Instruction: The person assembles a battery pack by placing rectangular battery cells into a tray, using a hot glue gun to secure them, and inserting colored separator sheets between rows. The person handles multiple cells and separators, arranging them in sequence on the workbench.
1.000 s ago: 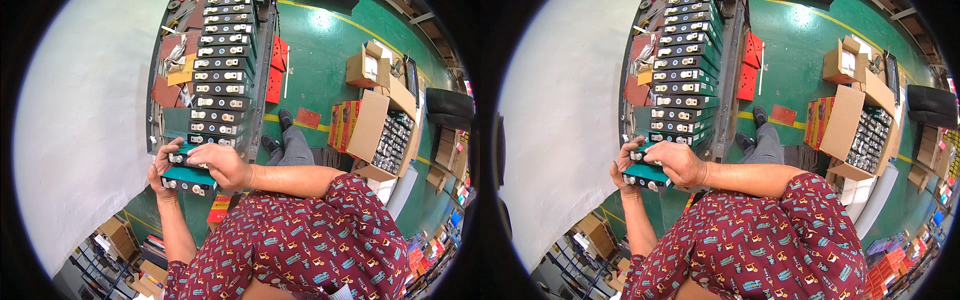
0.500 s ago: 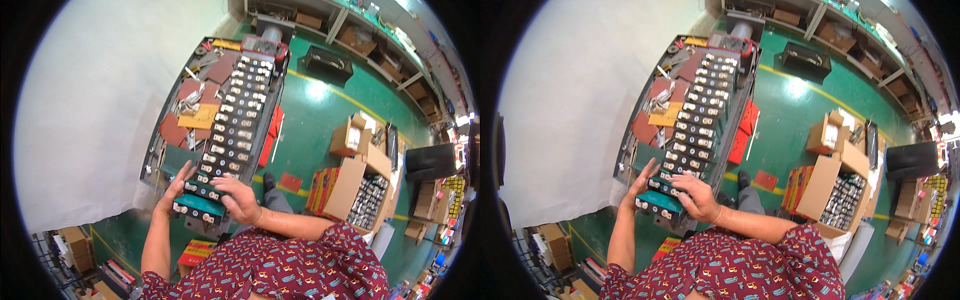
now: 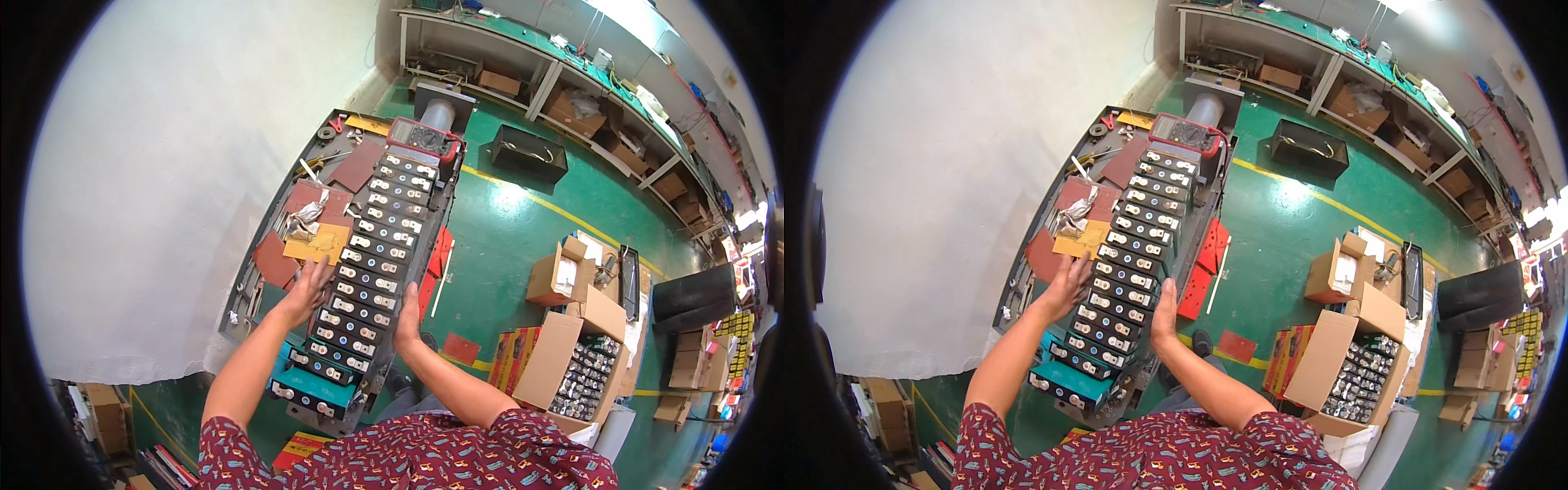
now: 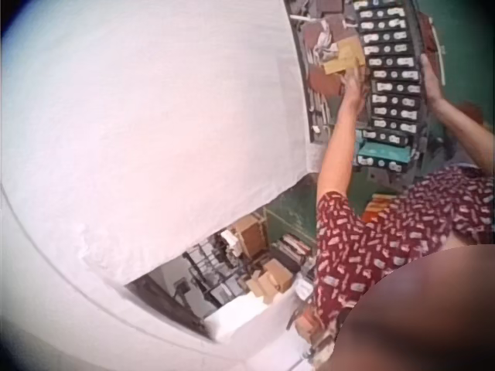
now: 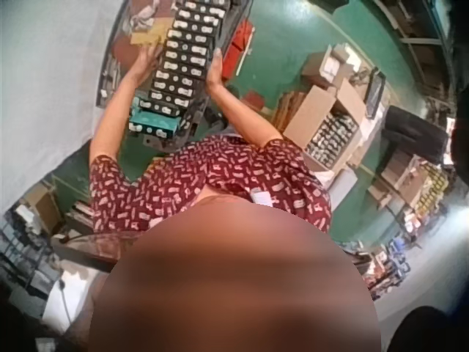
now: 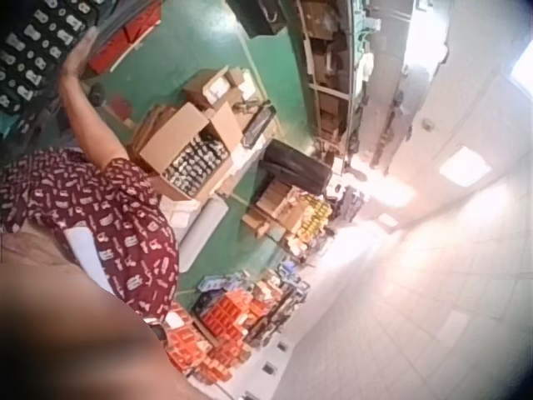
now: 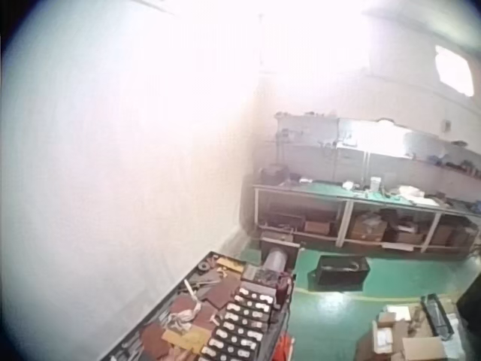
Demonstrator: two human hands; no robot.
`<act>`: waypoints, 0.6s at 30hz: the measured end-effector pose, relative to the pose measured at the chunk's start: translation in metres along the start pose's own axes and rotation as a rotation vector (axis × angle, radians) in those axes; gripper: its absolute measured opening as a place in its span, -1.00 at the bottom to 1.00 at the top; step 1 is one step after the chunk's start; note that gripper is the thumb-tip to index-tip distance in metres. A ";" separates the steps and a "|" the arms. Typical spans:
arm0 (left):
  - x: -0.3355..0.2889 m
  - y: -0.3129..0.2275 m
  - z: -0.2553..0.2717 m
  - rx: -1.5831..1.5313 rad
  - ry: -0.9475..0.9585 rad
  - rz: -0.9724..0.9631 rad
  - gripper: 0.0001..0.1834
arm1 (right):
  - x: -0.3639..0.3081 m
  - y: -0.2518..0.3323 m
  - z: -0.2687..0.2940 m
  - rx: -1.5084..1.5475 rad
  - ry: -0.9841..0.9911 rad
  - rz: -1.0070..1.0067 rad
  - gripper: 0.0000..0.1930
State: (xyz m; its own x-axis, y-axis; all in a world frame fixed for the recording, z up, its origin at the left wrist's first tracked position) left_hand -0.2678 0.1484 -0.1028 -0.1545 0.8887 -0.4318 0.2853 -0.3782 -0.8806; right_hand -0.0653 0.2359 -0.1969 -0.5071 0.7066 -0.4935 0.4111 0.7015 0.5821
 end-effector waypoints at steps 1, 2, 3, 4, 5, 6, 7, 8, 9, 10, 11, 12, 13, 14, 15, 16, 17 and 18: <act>0.012 0.002 -0.010 -0.032 0.042 0.007 0.07 | 0.000 0.001 -0.006 -0.008 -0.002 0.012 -0.16; 0.019 -0.001 -0.020 -0.076 0.065 -0.004 0.06 | 0.000 0.004 -0.016 -0.024 0.000 0.023 -0.13; 0.027 -0.006 -0.033 -0.116 0.091 -0.012 0.05 | 0.001 0.007 -0.022 -0.030 0.003 0.031 -0.09; 0.031 -0.011 -0.044 -0.167 0.103 -0.029 0.04 | 0.002 0.009 -0.030 -0.036 0.005 0.038 -0.06; 0.032 -0.014 -0.053 -0.313 0.120 -0.013 0.06 | 0.001 0.007 -0.033 -0.033 0.004 0.040 -0.02; 0.034 -0.009 -0.054 -0.396 0.190 0.018 0.05 | 0.002 0.008 -0.036 -0.036 0.002 0.041 0.02; 0.035 -0.007 -0.055 -0.388 0.195 0.029 0.04 | 0.006 0.012 -0.036 -0.025 0.015 0.045 0.02; 0.037 -0.009 -0.057 -0.381 0.203 0.037 0.04 | 0.004 0.011 -0.036 -0.016 0.024 0.041 0.02; 0.036 -0.016 -0.059 -0.358 0.196 -0.029 0.01 | 0.002 0.010 -0.039 0.026 0.026 0.014 -0.01; 0.041 -0.021 -0.054 -0.368 0.116 -0.063 -0.03 | 0.016 0.016 -0.041 0.064 0.073 0.072 -0.02; 0.047 -0.018 -0.040 -0.347 0.078 -0.145 -0.04 | 0.014 0.012 -0.050 0.058 0.109 0.062 -0.07; 0.061 -0.004 -0.032 -0.341 0.055 -0.187 -0.05 | 0.017 0.018 -0.047 0.056 0.105 0.052 -0.10; 0.068 0.004 -0.035 -0.353 0.072 -0.085 -0.05 | 0.014 0.023 -0.044 0.051 0.100 0.022 -0.14; 0.062 0.012 -0.032 -0.369 0.077 0.013 -0.04 | 0.006 0.026 -0.050 0.043 0.114 -0.019 -0.16; 0.057 0.015 -0.027 -0.324 0.086 0.059 -0.01 | -0.002 0.032 -0.055 0.037 0.124 -0.041 -0.17; 0.053 0.014 -0.027 -0.270 0.113 0.082 0.01 | -0.008 0.038 -0.062 0.032 0.136 -0.053 -0.18; 0.045 0.008 -0.028 -0.248 0.083 0.047 0.04 | -0.016 0.041 -0.065 0.034 0.113 -0.075 -0.17; 0.036 0.003 -0.029 -0.224 0.049 0.018 0.06 | -0.025 0.039 -0.065 0.043 0.085 -0.107 -0.16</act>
State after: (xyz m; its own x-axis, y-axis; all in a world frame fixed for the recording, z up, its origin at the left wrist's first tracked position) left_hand -0.2449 0.1867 -0.1147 -0.1033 0.8960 -0.4319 0.4914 -0.3315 -0.8054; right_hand -0.0858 0.2399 -0.1204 -0.6115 0.6186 -0.4934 0.3823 0.7769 0.5002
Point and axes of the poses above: each hand's wrist, its own x-axis towards the middle knuckle, its own z-axis out of the back of the hand, y = z × x, the point moved 8 cm from there along x, towards the middle knuckle, and after that the axes turned 8 degrees about -z, right-handed, at the moved point
